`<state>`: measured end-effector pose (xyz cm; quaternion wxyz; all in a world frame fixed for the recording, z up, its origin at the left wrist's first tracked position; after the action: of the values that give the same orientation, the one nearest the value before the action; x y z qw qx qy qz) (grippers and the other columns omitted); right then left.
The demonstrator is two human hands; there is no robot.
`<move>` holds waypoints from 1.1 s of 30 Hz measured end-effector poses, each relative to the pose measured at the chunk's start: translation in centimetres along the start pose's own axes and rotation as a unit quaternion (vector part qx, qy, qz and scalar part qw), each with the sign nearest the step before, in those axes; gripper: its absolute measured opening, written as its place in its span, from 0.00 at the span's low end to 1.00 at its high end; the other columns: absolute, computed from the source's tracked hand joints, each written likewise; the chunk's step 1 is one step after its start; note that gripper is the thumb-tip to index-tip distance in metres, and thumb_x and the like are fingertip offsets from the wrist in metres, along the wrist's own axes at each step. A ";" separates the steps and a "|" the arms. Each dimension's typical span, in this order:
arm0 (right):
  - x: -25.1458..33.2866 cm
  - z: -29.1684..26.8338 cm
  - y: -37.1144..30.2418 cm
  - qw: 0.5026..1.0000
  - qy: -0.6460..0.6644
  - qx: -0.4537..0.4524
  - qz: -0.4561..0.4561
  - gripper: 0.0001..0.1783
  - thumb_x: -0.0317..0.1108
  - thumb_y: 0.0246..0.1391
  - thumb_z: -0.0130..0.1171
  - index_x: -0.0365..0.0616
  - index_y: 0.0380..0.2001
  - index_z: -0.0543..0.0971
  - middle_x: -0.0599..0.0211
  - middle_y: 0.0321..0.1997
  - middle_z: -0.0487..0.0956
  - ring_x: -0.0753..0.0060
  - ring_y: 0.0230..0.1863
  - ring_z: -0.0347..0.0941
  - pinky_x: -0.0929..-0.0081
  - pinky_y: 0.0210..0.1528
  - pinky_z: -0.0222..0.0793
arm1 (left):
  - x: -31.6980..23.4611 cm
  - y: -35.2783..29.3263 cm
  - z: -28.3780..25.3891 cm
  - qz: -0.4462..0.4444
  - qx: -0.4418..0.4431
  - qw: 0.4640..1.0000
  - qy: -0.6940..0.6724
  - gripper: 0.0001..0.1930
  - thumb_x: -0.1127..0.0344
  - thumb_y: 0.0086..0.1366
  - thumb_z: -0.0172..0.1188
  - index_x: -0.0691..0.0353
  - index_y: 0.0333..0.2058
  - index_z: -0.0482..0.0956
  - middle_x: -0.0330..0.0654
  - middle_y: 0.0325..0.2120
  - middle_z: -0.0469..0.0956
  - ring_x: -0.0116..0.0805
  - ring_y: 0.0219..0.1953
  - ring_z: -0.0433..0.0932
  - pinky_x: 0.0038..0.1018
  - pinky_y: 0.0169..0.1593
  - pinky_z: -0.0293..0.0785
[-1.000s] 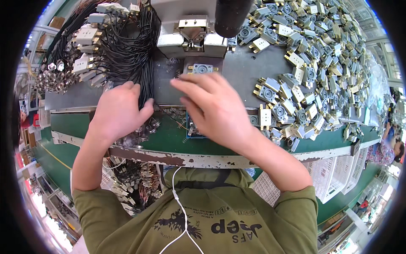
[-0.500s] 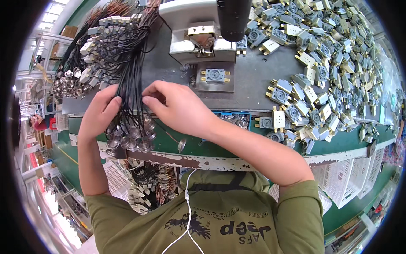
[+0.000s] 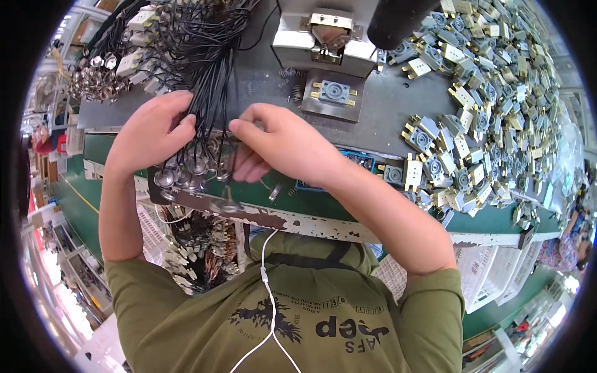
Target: Assembling small electronic or mechanical components at a factory workstation using a power screwdriver and managing wires.
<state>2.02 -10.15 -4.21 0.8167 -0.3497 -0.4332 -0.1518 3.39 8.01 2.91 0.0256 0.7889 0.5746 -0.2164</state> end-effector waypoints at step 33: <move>-2.5 -3.6 -5.3 0.979 -0.144 -0.114 -0.088 0.21 0.38 0.75 0.52 0.44 0.65 0.74 0.74 0.26 0.80 0.85 0.28 0.76 0.82 0.30 0.71 | -6.5 -0.5 4.2 0.161 0.127 0.973 0.110 0.07 0.67 0.61 0.57 0.63 0.33 0.81 0.47 0.29 0.78 0.49 0.38 0.80 0.43 0.44 0.77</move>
<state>-0.19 -16.60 -5.22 0.6835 -0.4193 -0.5556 -0.2199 0.03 1.14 1.66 -0.1029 0.8868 0.4072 -0.1927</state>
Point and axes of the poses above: each hand's wrist, its own y-axis towards the middle knuckle, its own z-axis out of the palm, x = y × z, the point moved 6 cm from there along y, towards the middle knuckle
